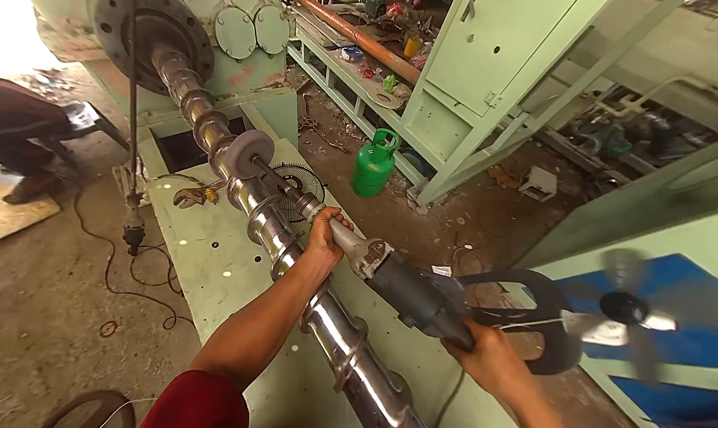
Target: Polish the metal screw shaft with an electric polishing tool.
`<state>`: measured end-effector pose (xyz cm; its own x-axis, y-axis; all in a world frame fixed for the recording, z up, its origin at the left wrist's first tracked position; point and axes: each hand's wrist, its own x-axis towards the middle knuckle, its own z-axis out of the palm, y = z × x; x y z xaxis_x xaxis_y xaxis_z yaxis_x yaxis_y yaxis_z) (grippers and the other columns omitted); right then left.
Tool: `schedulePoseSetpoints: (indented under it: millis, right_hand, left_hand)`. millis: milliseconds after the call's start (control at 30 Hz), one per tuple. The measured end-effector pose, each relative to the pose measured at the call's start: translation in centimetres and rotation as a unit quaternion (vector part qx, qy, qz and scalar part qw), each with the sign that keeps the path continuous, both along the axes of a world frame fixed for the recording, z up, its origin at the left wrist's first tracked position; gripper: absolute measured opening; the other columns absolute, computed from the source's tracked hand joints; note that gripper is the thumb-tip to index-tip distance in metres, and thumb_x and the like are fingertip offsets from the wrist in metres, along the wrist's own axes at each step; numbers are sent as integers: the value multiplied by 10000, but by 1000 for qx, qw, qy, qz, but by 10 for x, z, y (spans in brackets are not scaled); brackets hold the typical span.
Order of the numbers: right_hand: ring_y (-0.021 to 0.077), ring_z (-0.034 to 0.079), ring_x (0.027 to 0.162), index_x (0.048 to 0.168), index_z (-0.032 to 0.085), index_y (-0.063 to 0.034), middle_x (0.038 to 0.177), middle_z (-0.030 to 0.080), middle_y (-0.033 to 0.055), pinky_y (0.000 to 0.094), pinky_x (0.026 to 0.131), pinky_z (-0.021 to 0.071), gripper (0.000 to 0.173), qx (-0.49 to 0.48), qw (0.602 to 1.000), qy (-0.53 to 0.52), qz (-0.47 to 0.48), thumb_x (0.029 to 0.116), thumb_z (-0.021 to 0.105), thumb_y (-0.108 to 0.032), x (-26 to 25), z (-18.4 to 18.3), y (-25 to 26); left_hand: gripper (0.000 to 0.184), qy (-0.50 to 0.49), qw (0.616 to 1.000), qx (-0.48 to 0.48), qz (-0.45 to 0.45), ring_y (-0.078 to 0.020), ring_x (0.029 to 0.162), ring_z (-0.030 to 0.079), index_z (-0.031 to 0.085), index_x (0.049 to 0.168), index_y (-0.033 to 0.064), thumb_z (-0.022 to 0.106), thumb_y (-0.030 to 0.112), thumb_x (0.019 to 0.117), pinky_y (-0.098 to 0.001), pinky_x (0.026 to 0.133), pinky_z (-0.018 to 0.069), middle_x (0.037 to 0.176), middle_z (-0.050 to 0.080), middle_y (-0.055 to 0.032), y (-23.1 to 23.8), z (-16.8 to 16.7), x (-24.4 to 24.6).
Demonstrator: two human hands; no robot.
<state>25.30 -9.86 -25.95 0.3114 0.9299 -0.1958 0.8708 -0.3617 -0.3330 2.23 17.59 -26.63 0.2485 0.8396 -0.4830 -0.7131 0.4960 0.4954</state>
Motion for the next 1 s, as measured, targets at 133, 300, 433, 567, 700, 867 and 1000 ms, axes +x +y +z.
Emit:
schedulePoseSetpoints:
  millis: [133,300,433,567,700,867,1000]
  right_hand:
    - [300,710,745,948,743,-145,752,704,79,601,671,551,336,-26,999,24,-11,806,751,-449,1,-6,5]
    - [260,707,763,976,741,-165,774,705,52,576,701,563,340,-52,997,61,-17,811,760,-462,6,-18,7]
    - [252,706,763,971,738,-160,782,707,50,572,708,566,355,-58,995,81,-22,803,778,-469,6,-28,7]
    - [250,705,781,973,731,-145,795,706,54,568,727,566,367,-68,992,103,-28,801,783,-464,4,-31,8]
    - [243,703,783,977,736,-152,801,708,51,565,730,562,359,-78,989,119,-31,798,784,-459,2,-31,7]
    - [235,701,782,988,736,-157,803,708,45,553,730,565,357,-82,988,123,-34,803,788,-458,1,-31,7]
    - [245,702,776,974,735,-158,793,706,50,565,724,563,356,-73,992,104,-25,806,774,-470,3,-30,6]
  left_hand:
    - [92,23,1000,-11,-6,-132,544,536,518,868,154,588,111,909,-302,570,531,657,492,4,6,-4,5]
    - [87,53,998,-33,-13,-138,546,530,519,892,149,599,119,911,-313,566,530,667,493,-2,10,-11,10]
    - [90,68,997,-44,-19,-144,548,541,523,896,144,609,121,912,-314,558,536,670,500,-8,13,-16,11]
    - [101,86,995,-53,-24,-147,543,539,523,895,141,620,121,911,-317,551,534,668,501,-12,15,-19,12]
    - [109,96,993,-60,-30,-147,540,537,518,889,140,621,110,903,-318,548,532,665,498,-11,15,-21,12]
    - [118,106,991,-72,-35,-145,528,525,513,882,142,625,108,899,-314,539,523,659,493,-11,15,-20,13]
    - [105,91,994,-57,-29,-144,542,537,522,883,143,621,115,906,-309,550,527,665,502,-9,12,-17,12]
